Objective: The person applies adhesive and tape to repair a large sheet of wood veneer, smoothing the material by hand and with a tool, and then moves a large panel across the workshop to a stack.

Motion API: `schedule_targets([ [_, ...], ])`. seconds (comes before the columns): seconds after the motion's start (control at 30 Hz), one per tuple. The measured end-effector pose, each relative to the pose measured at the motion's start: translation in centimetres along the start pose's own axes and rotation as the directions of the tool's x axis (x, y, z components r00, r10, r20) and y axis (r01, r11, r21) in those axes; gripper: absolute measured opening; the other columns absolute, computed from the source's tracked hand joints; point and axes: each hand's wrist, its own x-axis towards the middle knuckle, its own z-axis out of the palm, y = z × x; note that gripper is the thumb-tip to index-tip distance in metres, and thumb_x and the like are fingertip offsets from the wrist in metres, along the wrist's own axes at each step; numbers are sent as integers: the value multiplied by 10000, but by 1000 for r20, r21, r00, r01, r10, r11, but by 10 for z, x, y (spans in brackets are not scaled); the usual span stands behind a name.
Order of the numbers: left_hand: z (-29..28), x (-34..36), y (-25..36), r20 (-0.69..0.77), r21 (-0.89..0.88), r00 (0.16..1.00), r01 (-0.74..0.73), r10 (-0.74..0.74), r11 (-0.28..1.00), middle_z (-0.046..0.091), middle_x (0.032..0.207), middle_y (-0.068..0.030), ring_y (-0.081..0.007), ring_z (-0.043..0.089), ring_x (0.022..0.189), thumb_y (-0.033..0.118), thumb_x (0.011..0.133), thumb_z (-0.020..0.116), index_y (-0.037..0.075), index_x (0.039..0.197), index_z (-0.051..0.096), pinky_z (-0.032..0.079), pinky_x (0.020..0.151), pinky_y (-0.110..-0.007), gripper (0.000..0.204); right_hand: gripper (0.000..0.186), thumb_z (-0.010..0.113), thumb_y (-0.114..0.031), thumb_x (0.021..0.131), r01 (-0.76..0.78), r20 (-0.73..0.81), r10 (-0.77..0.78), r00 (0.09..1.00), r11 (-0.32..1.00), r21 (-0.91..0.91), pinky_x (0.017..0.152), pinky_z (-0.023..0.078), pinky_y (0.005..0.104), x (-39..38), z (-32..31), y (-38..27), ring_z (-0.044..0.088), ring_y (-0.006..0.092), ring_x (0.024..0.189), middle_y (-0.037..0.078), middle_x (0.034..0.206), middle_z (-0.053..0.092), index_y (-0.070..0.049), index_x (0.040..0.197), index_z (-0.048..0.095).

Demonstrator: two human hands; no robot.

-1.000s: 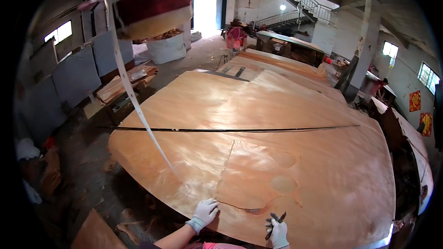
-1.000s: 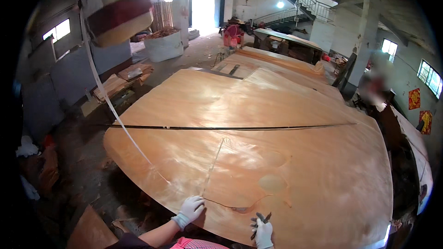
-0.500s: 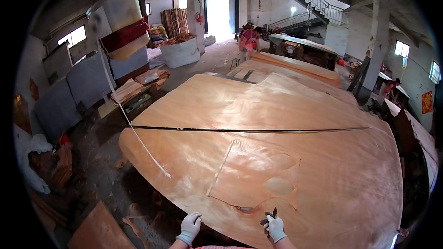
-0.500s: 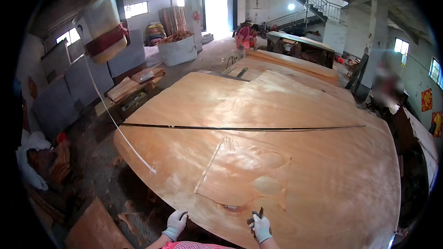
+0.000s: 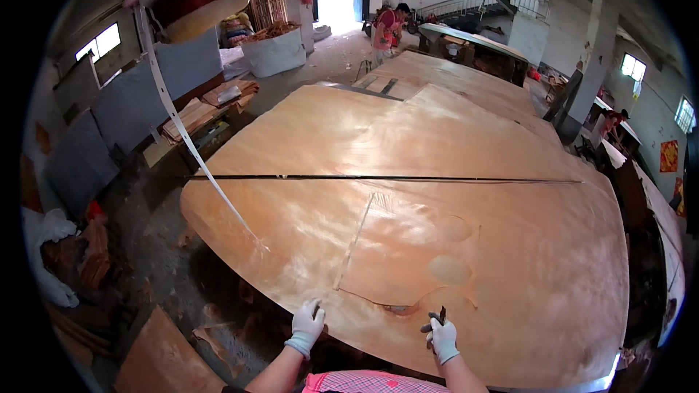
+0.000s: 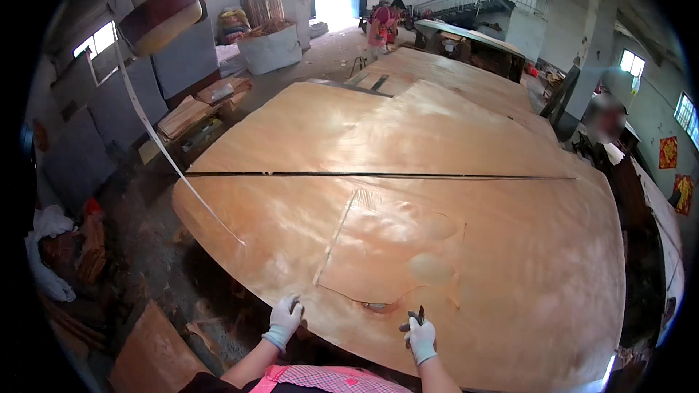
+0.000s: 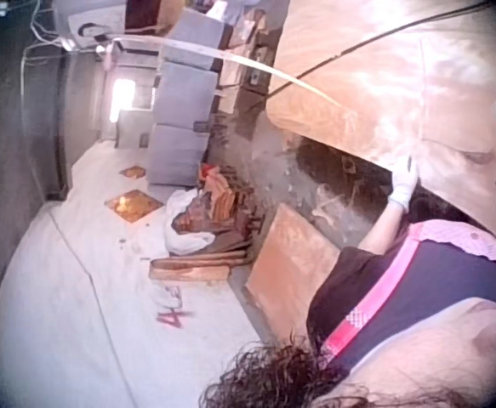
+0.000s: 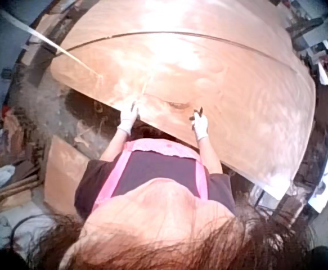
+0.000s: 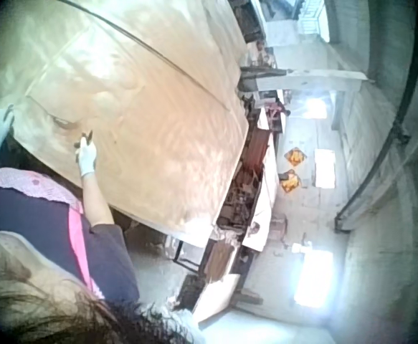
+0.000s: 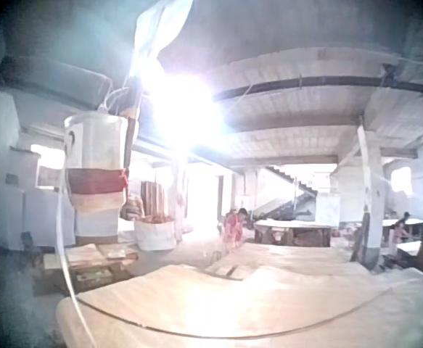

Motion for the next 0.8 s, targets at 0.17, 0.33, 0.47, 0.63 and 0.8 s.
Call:
schedule_targets([
  [0.17, 9, 38, 4, -39, 176, 989, 144, -139, 974, 426, 1398, -312, -445, 426, 1282, 369, 871, 625, -43, 1380, 420, 370, 1073, -451, 686, 278, 506, -189, 994, 68, -48, -70, 996, 997, -44, 344, 329, 279, 10, -4, 9, 434, 107, 370, 112, 713, 659, -41, 1214, 590],
  [0.33, 30, 73, 7, 10, 328, 976, 203, -219, 922, 380, 1460, -281, -413, 306, 1384, 478, 872, 614, -24, 1404, 408, 213, 1150, -503, 760, 285, 508, -187, 993, 69, -60, -71, 996, 997, -39, 358, 334, 272, 12, 7, 10, 435, 101, 385, 101, 708, 651, -43, 1225, 590],
  [0.47, 51, 84, 36, 54, 354, 974, 186, -219, 917, 350, 1483, -275, -407, 271, 1405, 477, 846, 646, -15, 1317, 516, 184, 1159, -504, 694, 291, 506, -183, 994, 18, -110, -23, 994, 999, -43, 363, 337, 268, 7, 2, 11, 437, 97, 396, 94, 718, 644, -44, 1236, 588],
  [0.63, 58, 107, -13, 104, -188, 959, 281, -265, 941, 641, 1128, -211, -369, 595, 1093, 270, 792, 738, -12, 970, 639, 440, 982, -491, 348, 300, 509, -178, 990, 18, -35, -19, 999, 1000, -7, 383, 364, 269, 6, 17, 4, 468, 95, 417, 98, 778, 668, -59, 1250, 599],
  [0.8, 32, 116, 74, 322, -722, 875, 474, -361, 505, 614, 808, -57, -157, 643, 644, 109, 919, 627, 12, 927, 579, 587, 589, -293, 108, 505, 540, -529, 951, -90, -101, 106, 989, 983, 159, 352, 314, 216, -10, 26, -36, 466, 92, 447, 72, 768, 637, -41, 1074, 581],
])
